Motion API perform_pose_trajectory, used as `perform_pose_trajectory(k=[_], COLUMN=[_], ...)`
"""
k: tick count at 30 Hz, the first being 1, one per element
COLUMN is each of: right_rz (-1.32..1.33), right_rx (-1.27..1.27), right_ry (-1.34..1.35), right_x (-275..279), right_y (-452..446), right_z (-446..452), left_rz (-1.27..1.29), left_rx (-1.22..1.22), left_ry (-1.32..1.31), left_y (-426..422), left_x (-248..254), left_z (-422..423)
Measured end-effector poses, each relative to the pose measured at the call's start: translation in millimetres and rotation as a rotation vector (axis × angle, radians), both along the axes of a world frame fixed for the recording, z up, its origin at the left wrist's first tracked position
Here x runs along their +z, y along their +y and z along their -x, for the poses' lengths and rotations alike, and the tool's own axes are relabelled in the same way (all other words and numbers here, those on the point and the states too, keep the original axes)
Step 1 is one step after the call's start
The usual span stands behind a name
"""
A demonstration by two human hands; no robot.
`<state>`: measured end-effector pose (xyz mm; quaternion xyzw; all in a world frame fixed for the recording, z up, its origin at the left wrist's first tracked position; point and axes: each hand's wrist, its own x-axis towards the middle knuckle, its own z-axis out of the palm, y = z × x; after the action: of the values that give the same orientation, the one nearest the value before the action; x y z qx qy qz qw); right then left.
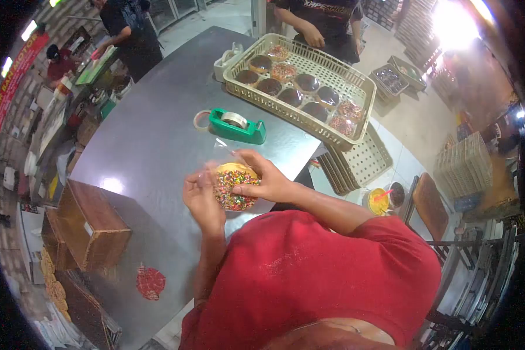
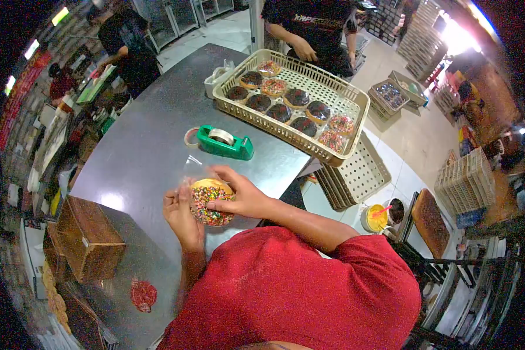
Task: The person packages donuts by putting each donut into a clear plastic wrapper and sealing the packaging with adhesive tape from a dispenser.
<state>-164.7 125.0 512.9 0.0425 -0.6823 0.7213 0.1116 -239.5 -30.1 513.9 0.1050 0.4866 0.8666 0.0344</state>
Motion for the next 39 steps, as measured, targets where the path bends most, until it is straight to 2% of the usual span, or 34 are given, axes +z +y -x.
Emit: perform_pose_trajectory(k=[6,8,13,17,20,25,28,31,33,36,37,39], right_rz=[-0.013,0.049,0.048,0.067,0.019,-0.017,-0.042,-0.498,-0.457,-0.385,-0.399,-0.427], right_rx=[-0.079,-0.149,-0.18,-0.172,-0.212,-0.356,-0.465,-0.514,-0.528,-0.541,-0.503,-0.432], right_ry=[0.088,0.179,0.281,0.266,0.285,0.322,0.393,0.563,0.569,0.578,0.548,0.484], right_x=[-9,-16,-13,-3,-2,-10,3,36,46,56,58,60], right_y=[-5,-6,-6,-6,-6,-5,1,22,19,18,16,13], right_z=[-4,-3,1,-3,0,6,7,13,11,16,20,23], left_rz=[-0.126,0.004,0.175,0.255,0.108,-0.06,0.235,0.275,0.295,0.049,0.049,-0.069], left_rx=[-0.012,-0.056,0.087,-0.045,-0.139,-0.125,-0.078,-0.074,-0.068,0.036,0.042,-0.082], left_ry=[-0.132,-0.043,0.157,0.195,0.105,0.138,0.355,0.338,0.34,0.417,0.421,0.284], left_y=[-10,-12,-19,-31,-26,-6,-10,-17,-19,-18,-17,-11], left_x=[16,21,31,48,59,62,74,75,76,71,70,68], left_z=[-3,0,11,24,29,24,18,15,16,22,24,25])
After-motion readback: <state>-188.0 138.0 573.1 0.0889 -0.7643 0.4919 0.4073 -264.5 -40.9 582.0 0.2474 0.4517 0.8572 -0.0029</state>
